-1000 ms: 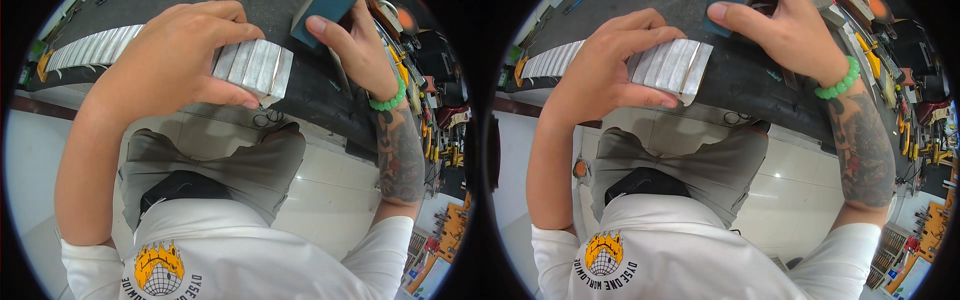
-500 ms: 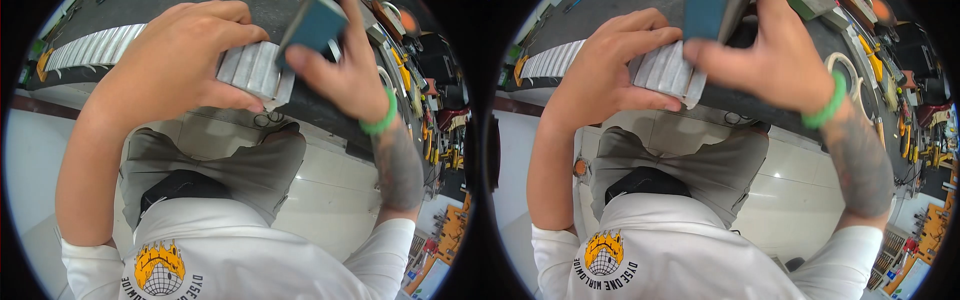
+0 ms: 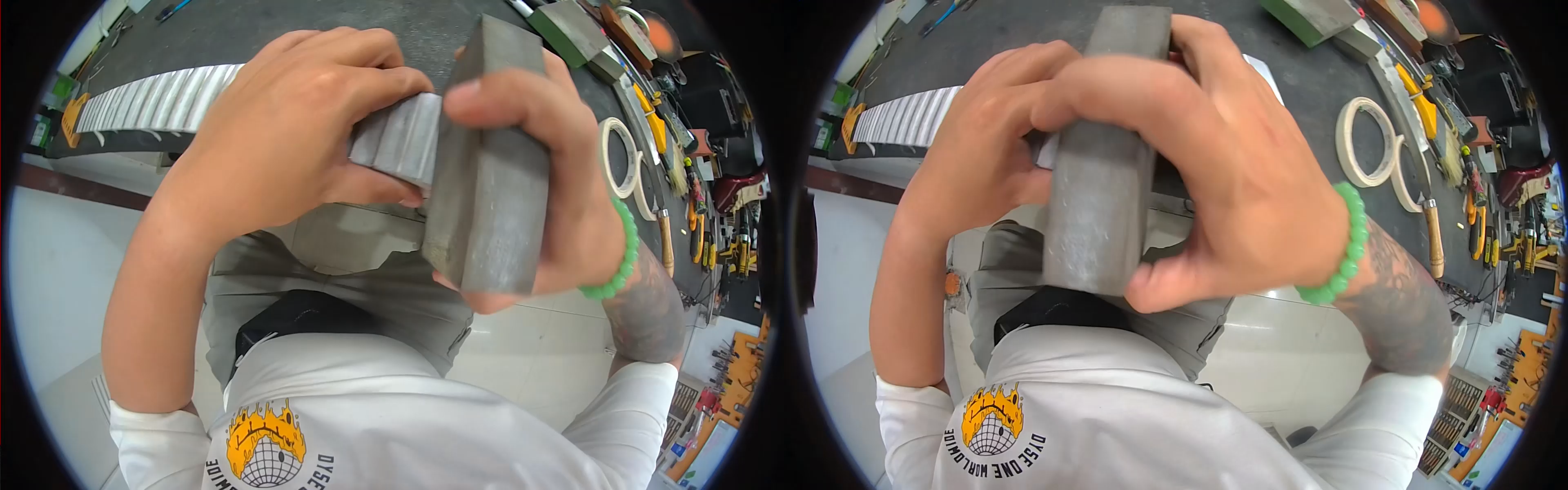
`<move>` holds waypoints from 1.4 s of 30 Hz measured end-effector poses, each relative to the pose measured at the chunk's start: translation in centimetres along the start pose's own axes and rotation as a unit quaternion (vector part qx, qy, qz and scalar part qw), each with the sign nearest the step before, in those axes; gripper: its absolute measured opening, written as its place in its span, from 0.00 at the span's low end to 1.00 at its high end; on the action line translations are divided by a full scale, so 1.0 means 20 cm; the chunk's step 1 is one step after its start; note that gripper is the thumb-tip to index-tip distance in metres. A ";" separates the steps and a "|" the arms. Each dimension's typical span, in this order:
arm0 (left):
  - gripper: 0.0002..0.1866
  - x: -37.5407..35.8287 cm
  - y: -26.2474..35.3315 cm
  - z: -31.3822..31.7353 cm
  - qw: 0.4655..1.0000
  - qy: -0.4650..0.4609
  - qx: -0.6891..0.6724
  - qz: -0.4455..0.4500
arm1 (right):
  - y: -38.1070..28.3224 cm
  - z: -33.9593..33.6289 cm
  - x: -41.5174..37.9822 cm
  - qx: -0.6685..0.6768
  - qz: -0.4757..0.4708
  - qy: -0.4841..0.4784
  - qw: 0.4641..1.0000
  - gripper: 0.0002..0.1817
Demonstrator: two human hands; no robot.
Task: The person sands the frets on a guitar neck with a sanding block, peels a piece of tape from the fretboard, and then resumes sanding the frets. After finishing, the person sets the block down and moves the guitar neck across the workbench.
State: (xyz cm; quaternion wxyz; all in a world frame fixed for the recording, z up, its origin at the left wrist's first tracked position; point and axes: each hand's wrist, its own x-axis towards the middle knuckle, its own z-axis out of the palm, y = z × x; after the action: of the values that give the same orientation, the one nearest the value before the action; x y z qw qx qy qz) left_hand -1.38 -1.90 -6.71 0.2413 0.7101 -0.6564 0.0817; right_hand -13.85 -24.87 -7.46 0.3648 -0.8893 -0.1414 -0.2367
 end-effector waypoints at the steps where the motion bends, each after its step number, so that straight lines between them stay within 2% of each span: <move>1: 0.36 0.01 0.00 0.01 1.000 0.010 0.001 0.013 | 0.01 -0.02 0.00 -0.013 -0.001 -0.004 1.000 0.46; 3: 0.35 0.00 0.04 0.00 1.000 -0.002 -0.005 0.000 | -0.01 -0.04 -0.02 -0.039 0.002 -0.005 0.999 0.46; 4: 0.34 0.00 0.04 -0.01 1.000 -0.016 0.002 -0.023 | -0.05 -0.05 0.00 0.012 0.135 -0.007 0.991 0.50; 5: 0.34 0.01 0.03 -0.01 1.000 -0.015 0.005 -0.018 | -0.09 -0.06 0.00 0.010 0.133 -0.002 0.991 0.50; 6: 0.33 0.01 0.01 0.00 1.000 -0.001 0.016 0.002 | -0.15 -0.06 -0.01 -0.045 -0.026 -0.030 0.998 0.49; 7: 0.33 0.00 0.00 0.01 0.999 0.011 0.024 0.020 | -0.18 -0.05 -0.02 -0.096 -0.180 -0.058 0.977 0.49; 9: 0.32 0.01 0.01 -0.01 1.000 0.004 0.013 0.005 | -0.11 -0.02 -0.05 -0.088 -0.218 -0.085 0.968 0.48; 11: 0.32 0.00 0.04 -0.01 1.000 -0.017 -0.004 -0.003 | -0.04 0.00 -0.06 -0.017 0.029 0.041 0.999 0.51; 12: 0.32 0.00 0.04 -0.01 1.000 -0.014 0.002 -0.005 | -0.06 -0.03 0.00 0.037 0.109 0.023 0.993 0.50; 13: 0.32 0.01 0.04 -0.01 1.000 -0.009 0.010 -0.008 | -0.09 -0.04 0.00 0.036 0.107 0.028 0.993 0.50; 14: 0.34 0.01 0.02 0.00 1.000 -0.007 0.006 0.001 | -0.15 -0.04 -0.02 -0.028 -0.028 -0.011 0.999 0.50; 15: 0.34 0.00 0.00 -0.01 1.000 -0.005 0.009 -0.003 | -0.21 -0.02 -0.05 -0.091 -0.160 -0.051 0.982 0.49; 16: 0.36 0.00 0.00 0.00 1.000 0.003 0.020 0.004 | -0.26 0.01 -0.07 -0.101 -0.178 -0.083 0.975 0.51; 17: 0.38 -0.01 0.00 0.00 0.999 0.008 0.028 0.013 | -0.22 0.01 -0.06 -0.101 -0.178 -0.084 0.975 0.51; 19: 0.38 0.00 0.03 0.00 1.000 -0.003 0.019 -0.004 | -0.06 -0.01 -0.03 -0.017 0.031 -0.004 0.999 0.56; 21: 0.38 0.01 0.04 0.00 1.000 -0.020 0.019 -0.015 | 0.02 -0.13 0.10 -0.080 0.019 -0.019 0.996 0.44; 22: 0.39 0.02 0.03 0.01 1.000 -0.009 0.018 -0.002 | 0.08 -0.14 0.13 0.006 0.054 -0.009 0.998 0.40; 25: 0.39 0.00 0.03 0.00 1.000 0.003 0.016 -0.005 | 0.04 -0.17 0.12 0.080 0.052 -0.023 0.995 0.39; 26: 0.39 0.01 0.03 0.00 1.000 0.000 0.014 -0.004 | -0.03 -0.19 0.13 0.070 0.125 -0.031 0.989 0.40; 30: 0.39 0.00 0.03 0.00 1.000 -0.002 0.013 -0.003 | -0.15 -0.13 0.07 0.132 0.096 -0.050 0.985 0.43; 32: 0.40 0.00 0.03 0.00 1.000 0.002 0.019 -0.004 | -0.19 -0.04 0.08 -0.017 0.026 -0.005 1.000 0.45; 33: 0.40 0.00 0.03 0.00 1.000 0.000 0.018 -0.004 | -0.17 0.00 0.05 -0.016 0.027 -0.005 0.999 0.45; 35: 0.41 0.00 0.02 -0.01 1.000 0.002 0.019 0.009 | -0.11 0.08 -0.02 0.052 -0.087 0.058 0.993 0.47; 36: 0.41 0.00 0.02 -0.02 1.000 0.004 0.020 0.005 | -0.19 0.10 -0.02 0.053 -0.089 0.055 0.993 0.47; 38: 0.39 0.00 0.02 -0.04 0.998 -0.033 0.048 -0.003 | -0.46 0.10 -0.01 -0.108 0.104 -0.005 0.989 0.50; 39: 0.39 0.00 0.03 -0.04 0.998 -0.037 0.047 -0.004 | -0.37 -0.13 0.09 -0.327 -0.178 -0.231 0.899 0.52; 40: 0.38 0.00 0.04 -0.04 0.998 -0.046 0.026 -0.029 | -0.16 -0.11 0.10 -0.155 -0.100 -0.134 0.974 0.51; 41: 0.37 0.01 0.05 -0.04 0.997 -0.056 0.005 -0.052 | 0.01 -0.05 0.05 0.023 -0.016 -0.028 0.999 0.51; 42: 0.37 0.02 0.05 -0.04 0.997 -0.058 0.004 -0.047 | 0.04 0.00 0.03 0.088 -0.022 0.004 0.996 0.49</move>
State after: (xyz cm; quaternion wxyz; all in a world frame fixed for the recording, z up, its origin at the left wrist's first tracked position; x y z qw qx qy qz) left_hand -2.23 -1.93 -5.62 0.2035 0.7447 -0.6348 0.0318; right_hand -13.02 -25.35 -7.63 0.4368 -0.8496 -0.1800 -0.2348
